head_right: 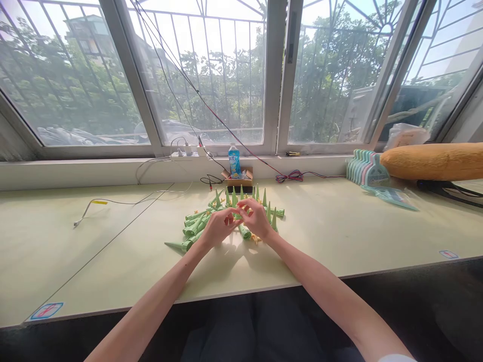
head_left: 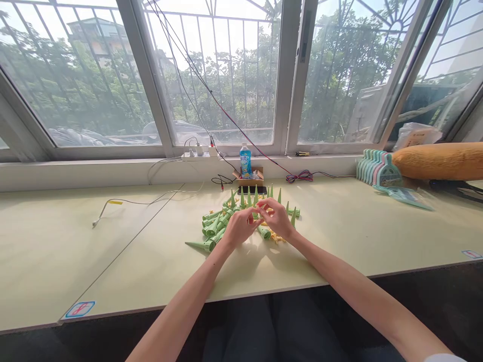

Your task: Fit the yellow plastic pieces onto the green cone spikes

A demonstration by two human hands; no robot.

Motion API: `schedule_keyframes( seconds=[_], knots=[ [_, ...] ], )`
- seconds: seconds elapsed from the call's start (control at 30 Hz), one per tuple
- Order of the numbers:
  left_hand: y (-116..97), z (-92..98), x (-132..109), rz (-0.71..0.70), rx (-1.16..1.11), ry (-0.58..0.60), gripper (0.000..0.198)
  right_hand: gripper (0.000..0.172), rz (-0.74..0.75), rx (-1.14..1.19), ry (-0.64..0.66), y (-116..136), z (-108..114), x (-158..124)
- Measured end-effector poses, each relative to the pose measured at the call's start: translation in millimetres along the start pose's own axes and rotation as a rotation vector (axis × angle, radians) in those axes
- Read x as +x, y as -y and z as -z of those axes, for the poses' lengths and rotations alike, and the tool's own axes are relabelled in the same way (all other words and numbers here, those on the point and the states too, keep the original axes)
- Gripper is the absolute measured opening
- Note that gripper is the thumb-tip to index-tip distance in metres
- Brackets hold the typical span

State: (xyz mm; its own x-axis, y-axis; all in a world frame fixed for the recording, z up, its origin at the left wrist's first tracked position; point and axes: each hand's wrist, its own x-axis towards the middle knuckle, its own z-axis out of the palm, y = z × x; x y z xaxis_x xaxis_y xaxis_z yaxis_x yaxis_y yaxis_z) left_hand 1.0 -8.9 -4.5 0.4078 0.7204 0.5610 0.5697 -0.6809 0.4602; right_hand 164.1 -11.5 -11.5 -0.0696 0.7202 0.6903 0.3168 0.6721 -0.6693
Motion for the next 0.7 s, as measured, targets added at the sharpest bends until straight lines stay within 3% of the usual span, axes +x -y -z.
schedule_keyframes(
  seconds=[0.3, 0.7],
  knots=[
    [-1.0, 0.0, -0.1, 0.012, 0.001, -0.054, 0.026, 0.016, -0.009, 0.133, -0.005, -2.6, -2.4, 0.0],
    [-0.5, -0.5, -0.6, 0.014, 0.009, -0.057, 0.009, 0.019, -0.029, 0.169, 0.007, -4.9, -3.7, -0.2]
  ],
)
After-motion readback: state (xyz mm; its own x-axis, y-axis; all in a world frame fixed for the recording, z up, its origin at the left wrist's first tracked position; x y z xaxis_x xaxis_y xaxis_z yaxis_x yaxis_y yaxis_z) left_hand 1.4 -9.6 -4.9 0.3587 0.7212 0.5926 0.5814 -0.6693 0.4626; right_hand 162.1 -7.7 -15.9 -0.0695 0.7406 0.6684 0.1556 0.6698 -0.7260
